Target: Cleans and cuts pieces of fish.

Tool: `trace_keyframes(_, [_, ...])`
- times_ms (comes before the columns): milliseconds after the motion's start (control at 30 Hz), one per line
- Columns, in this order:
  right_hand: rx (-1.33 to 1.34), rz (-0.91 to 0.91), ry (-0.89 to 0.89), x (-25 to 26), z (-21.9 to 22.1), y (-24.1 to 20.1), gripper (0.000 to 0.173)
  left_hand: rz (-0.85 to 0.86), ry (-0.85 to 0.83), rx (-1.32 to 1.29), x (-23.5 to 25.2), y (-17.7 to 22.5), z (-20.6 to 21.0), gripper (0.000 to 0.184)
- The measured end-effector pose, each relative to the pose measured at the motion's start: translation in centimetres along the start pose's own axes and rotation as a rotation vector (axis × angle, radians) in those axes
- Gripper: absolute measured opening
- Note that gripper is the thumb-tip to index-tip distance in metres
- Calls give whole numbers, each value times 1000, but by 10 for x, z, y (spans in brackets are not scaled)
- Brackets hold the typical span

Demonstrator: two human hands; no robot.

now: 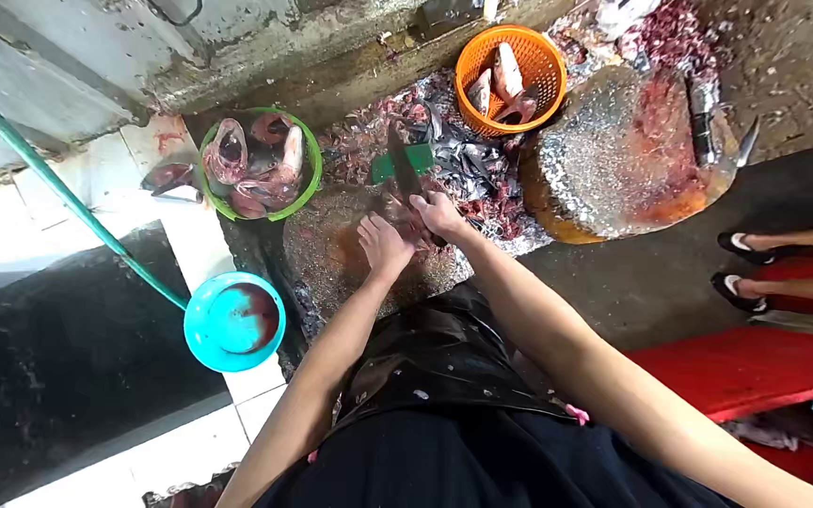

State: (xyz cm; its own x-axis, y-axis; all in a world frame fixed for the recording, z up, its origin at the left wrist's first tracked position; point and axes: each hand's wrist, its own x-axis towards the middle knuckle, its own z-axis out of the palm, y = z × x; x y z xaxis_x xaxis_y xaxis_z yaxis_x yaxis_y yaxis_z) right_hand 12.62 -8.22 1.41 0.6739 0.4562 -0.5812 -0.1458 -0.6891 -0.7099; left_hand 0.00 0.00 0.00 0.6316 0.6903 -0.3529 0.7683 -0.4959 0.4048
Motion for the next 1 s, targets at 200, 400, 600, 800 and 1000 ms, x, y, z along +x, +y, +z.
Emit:
trace_keyframes(200, [379, 68, -105, -30, 5, -14, 43, 39, -7, -16, 4, -5, -3, 112])
trace_keyframes(400, [151, -22, -41, -13, 4, 0, 44, 20, 33, -34, 3, -3, 2, 115])
trace_keyframes(600, [141, -13, -98, -2, 2, -2, 44, -23, -1, -66, 3, 1, 3, 122])
trace_keyframes(800, [390, 147, -214, -38, -3, -4, 46, -36, -12, -39, 6, 1, -1, 112])
trace_keyframes(1000, [502, 199, -315, -32, 13, -4, 44, -1, 46, -99, 8, -4, 11, 104])
